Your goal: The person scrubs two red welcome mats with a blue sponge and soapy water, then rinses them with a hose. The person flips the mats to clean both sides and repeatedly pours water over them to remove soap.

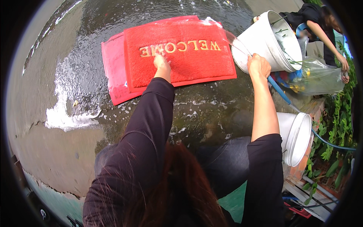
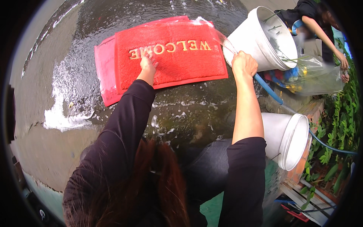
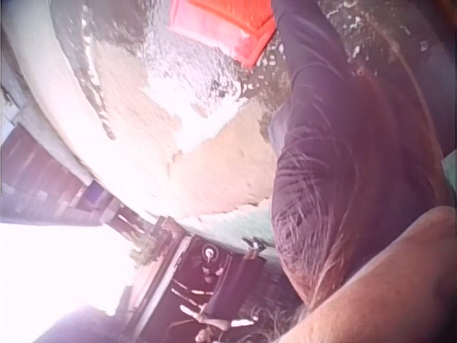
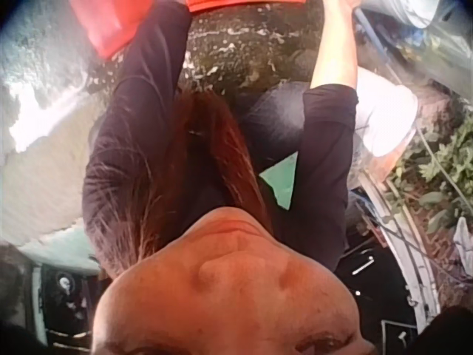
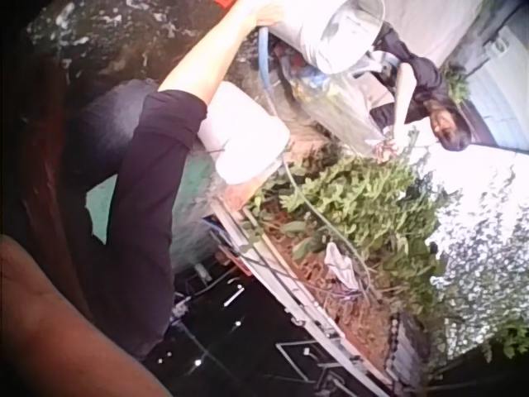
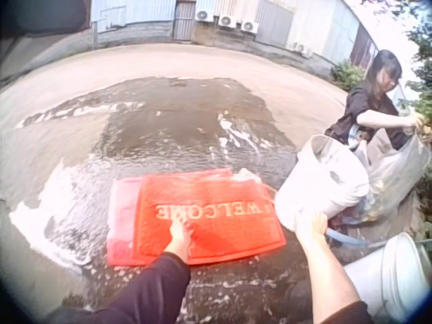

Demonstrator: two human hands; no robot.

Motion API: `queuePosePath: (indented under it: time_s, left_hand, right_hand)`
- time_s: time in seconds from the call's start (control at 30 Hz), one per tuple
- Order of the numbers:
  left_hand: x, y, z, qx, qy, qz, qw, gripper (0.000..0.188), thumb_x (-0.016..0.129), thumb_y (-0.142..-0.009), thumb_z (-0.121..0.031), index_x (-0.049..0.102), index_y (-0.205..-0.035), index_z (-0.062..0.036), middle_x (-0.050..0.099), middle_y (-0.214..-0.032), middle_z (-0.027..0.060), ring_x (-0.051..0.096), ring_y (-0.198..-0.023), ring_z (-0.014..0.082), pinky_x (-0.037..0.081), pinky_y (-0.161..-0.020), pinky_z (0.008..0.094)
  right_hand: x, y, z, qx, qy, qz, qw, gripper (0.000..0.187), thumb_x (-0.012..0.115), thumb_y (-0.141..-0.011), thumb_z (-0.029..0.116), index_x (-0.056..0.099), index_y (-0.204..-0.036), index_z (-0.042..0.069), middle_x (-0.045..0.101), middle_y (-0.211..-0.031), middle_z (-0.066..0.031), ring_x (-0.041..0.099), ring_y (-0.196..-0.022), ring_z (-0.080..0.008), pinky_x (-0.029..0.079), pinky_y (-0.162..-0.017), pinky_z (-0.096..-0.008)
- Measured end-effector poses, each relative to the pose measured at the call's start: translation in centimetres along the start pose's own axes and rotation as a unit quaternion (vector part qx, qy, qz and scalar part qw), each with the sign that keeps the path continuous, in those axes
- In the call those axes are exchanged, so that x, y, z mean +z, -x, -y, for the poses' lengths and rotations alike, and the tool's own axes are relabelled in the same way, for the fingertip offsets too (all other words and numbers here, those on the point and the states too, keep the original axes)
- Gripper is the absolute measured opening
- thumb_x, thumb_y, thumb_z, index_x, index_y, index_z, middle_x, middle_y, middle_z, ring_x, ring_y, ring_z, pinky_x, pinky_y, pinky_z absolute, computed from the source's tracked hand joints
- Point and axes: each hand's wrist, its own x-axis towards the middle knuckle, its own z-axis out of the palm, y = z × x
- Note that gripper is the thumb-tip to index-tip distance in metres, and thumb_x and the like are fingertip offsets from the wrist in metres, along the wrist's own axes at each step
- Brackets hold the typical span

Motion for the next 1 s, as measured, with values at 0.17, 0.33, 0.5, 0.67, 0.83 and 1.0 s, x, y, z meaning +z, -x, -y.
queuePosePath:
  time_s: [0.17,0.33,0.5,0.67,0.83,1.0]
  left_hand:
    - [0.0,0.6,1.7,0.016,-0.152,0.062,0.986,0.053,0.025,-0.096,-0.044,0.041,-0.13,-0.0068,0.049,-0.129,0.0096,0.048,-0.112,0.0263,0.04,-0.088,0.0465]
    - [1.5,3.2,6.4,-0.033,-0.207,0.117,0.971,0.051,0.026,-0.096,-0.044,0.046,-0.126,-0.0077,0.055,-0.122,0.0067,0.054,-0.098,0.0213,0.045,-0.076,0.0396]
    - [2.5,7.8,10.8,-0.074,-0.256,0.201,0.943,0.05,0.025,-0.097,-0.041,0.048,-0.126,-0.0078,0.056,-0.12,0.0064,0.055,-0.098,0.0201,0.045,-0.079,0.0372]
    - [0.6,9.4,12.4,-0.084,-0.28,0.207,0.934,0.05,0.024,-0.097,-0.041,0.046,-0.127,-0.0074,0.054,-0.123,0.0072,0.054,-0.104,0.0205,0.044,-0.083,0.0394]
    - [-0.4,10.8,11.5,-0.089,-0.267,0.168,0.945,0.049,0.025,-0.097,-0.039,0.046,-0.128,-0.0068,0.052,-0.127,0.0068,0.051,-0.108,0.0207,0.042,-0.087,0.0412]
    - [-4.7,10.2,11.4,-0.031,-0.224,-0.113,0.967,0.038,0.051,-0.086,-0.027,0.048,-0.119,-0.0086,0.054,-0.115,0.0085,0.052,-0.102,0.0235,0.044,-0.082,0.0397]
  right_hand:
    - [2.3,0.5,-2.3,-0.059,0.019,0.046,0.997,0.027,0.056,-0.083,0.03,0.066,-0.079,0.005,0.065,-0.075,-0.0179,0.064,-0.074,-0.0344,0.049,-0.067,-0.0434]
    - [2.2,4.2,-3.1,-0.098,0.03,0.12,0.987,0.029,0.052,-0.085,0.029,0.067,-0.08,0.006,0.065,-0.072,-0.0154,0.065,-0.07,-0.0325,0.05,-0.065,-0.0425]
    - [3.5,9.3,-4.3,-0.161,-0.048,0.106,0.98,0.028,0.052,-0.086,0.029,0.06,-0.076,0.004,0.063,-0.067,-0.0143,0.063,-0.06,-0.0327,0.049,-0.056,-0.0432]
    - [3.9,9.0,-4.9,-0.132,-0.064,0.067,0.987,0.026,0.051,-0.087,0.027,0.06,-0.077,0.004,0.063,-0.067,-0.014,0.064,-0.061,-0.031,0.05,-0.056,-0.0417]
    - [6.7,5.1,-6.5,-0.081,-0.007,0.075,0.994,0.025,0.047,-0.086,0.018,0.065,-0.074,0.005,0.065,-0.068,-0.0135,0.066,-0.065,-0.0284,0.052,-0.058,-0.0386]
    - [8.6,4.6,-6.0,-0.07,0.012,0.12,0.99,0.024,0.045,-0.085,0.016,0.067,-0.079,0.007,0.067,-0.072,-0.0122,0.067,-0.069,-0.0263,0.053,-0.06,-0.0368]
